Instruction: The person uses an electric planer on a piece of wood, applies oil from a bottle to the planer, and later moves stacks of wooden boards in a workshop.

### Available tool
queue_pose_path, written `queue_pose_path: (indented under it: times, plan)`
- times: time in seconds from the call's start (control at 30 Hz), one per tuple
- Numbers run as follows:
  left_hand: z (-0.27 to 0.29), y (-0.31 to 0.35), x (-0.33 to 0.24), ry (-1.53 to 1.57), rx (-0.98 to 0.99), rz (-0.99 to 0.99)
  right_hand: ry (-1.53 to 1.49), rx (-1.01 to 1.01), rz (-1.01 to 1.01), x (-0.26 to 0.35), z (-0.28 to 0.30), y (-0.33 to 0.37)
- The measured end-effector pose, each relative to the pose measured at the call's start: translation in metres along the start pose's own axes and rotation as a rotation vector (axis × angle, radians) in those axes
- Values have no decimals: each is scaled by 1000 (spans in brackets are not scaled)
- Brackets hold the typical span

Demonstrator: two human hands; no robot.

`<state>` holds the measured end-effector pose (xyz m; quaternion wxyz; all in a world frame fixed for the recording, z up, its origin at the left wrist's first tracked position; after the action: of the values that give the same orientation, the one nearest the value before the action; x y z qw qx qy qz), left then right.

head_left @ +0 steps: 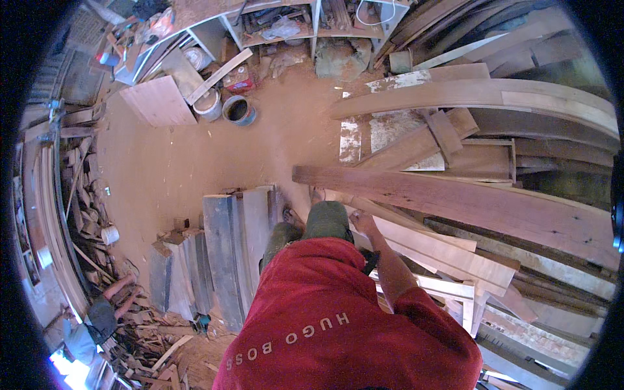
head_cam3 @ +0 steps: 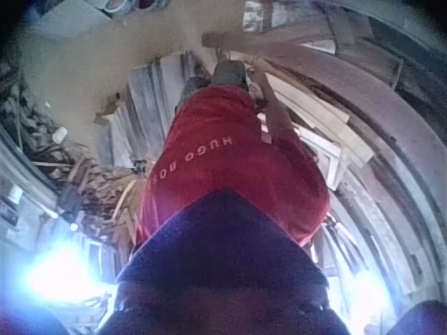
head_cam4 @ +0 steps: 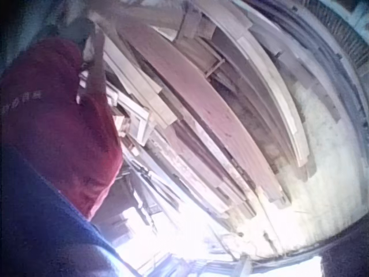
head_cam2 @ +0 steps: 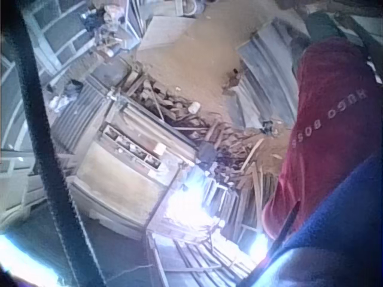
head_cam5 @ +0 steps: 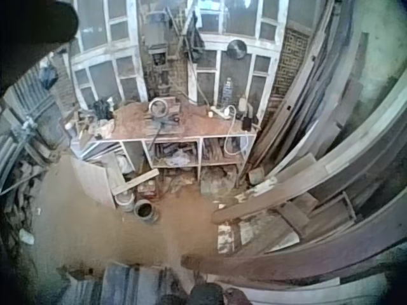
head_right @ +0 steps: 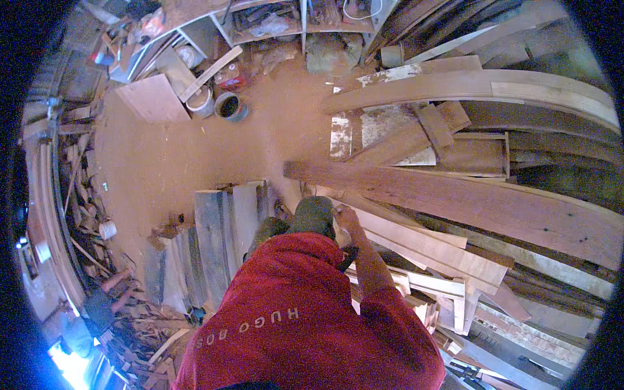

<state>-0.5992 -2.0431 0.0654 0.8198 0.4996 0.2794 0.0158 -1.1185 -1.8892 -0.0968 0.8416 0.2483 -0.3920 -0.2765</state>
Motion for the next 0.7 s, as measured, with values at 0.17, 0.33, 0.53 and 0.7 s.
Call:
queue_pose_path:
  times: [0.17,0.33,0.53,0.7]
  plan:
    - [4,-28,-73,-39,-8,-53,-227,20,-34,36,49,-35]
    - [-8,-47,-91,-68,19,-29,-110,47,-145,-9,43,-67]
    - [-8,-47,-84,-78,7,31,-194,-162,-82,-25,35,-58]
    - [-13,-51,-89,-69,-2,18,-123,153,-98,-46,8,-74]
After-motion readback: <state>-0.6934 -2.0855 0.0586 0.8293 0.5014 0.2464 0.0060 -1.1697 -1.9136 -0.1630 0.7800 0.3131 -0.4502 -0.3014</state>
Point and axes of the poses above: each hand's wrist, its own y-axis away from the middle knuckle, its own z-axis out of the back of the hand, x = y × z, the point moved 9 cm from there along -y, towards the middle knuckle, and after that the axes turned 11 degrees about x, right-handed, at the moved point
